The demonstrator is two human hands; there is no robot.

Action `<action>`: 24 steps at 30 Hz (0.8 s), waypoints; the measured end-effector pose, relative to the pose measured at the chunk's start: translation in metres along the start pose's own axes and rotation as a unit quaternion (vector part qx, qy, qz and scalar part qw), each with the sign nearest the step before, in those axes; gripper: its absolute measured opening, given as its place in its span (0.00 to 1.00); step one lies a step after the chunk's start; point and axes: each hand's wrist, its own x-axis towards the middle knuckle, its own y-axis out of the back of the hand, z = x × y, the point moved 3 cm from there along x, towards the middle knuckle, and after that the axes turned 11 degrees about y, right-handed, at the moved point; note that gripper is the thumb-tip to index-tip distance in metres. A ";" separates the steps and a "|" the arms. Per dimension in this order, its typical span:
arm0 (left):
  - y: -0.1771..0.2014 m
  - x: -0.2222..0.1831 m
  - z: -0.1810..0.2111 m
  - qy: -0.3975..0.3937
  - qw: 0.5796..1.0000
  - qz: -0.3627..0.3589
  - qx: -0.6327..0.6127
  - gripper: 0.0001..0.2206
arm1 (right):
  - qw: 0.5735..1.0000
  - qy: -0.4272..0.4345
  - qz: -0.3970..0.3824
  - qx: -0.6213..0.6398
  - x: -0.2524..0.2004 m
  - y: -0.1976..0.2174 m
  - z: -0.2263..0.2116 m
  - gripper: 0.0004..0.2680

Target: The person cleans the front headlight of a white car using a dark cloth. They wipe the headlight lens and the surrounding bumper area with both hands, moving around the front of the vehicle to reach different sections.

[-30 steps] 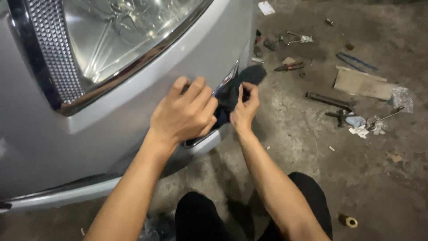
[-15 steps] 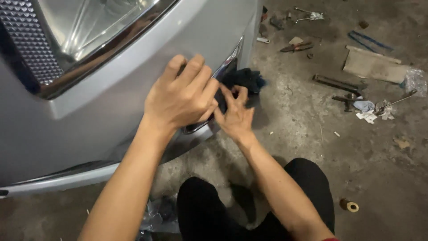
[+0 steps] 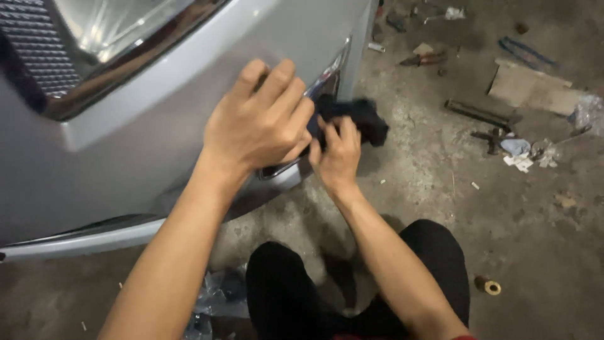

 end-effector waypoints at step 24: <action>0.002 0.001 0.000 -0.004 1.000 -0.011 0.003 0.03 | 0.994 -0.030 0.053 0.086 -0.017 -0.009 0.011 0.08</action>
